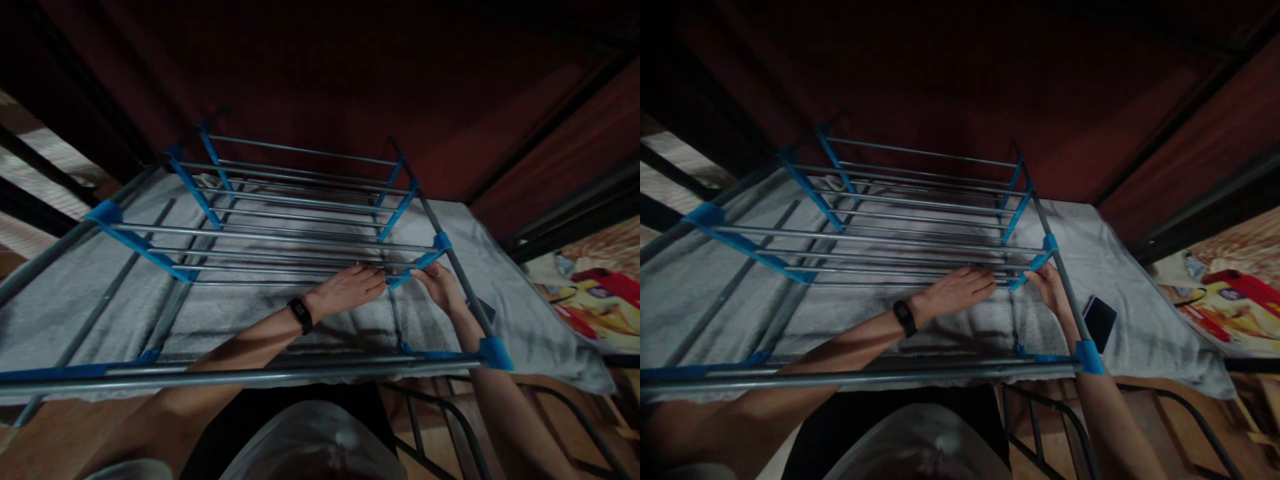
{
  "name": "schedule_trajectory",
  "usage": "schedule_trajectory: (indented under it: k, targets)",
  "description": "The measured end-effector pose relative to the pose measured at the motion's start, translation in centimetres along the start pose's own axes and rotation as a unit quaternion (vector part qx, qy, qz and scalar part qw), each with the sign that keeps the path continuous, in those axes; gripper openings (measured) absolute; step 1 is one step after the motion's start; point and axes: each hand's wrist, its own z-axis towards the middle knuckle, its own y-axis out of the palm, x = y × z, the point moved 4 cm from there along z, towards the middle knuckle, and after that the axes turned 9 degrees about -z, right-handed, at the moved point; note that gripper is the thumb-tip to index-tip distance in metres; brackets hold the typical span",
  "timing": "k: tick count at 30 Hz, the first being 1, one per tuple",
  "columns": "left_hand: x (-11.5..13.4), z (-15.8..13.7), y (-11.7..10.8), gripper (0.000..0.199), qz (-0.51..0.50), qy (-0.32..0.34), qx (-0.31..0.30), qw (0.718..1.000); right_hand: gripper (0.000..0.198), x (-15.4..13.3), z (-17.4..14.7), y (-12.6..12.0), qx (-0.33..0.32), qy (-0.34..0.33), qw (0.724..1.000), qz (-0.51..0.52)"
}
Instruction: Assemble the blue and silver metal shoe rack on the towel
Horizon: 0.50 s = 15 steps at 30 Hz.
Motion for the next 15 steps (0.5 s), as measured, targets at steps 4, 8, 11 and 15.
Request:
schedule_trajectory:
  k: [4,8,11,15]
  targets:
    - [-1.5,-4.5,3.0,0.033,-0.057,-0.04,-0.1,0.993,0.036,0.4,0.1,0.3,-0.012,0.002,0.999,0.033]
    - [-4.4,-8.4,4.1,0.041,-0.095,-0.156,-0.157,0.97,0.035,0.8,-0.2,0.2,-0.013,0.011,0.999,0.03]
    - [-5.3,-10.6,2.9,0.042,-0.109,-0.226,-0.17,0.953,0.037,0.8,-1.0,0.0,-0.013,0.007,1.0,0.013]
    - [-4.6,-14.2,0.5,0.044,-0.113,-0.318,-0.163,0.927,0.042,1.8,-3.6,-0.7,0.015,0.036,0.999,0.022]
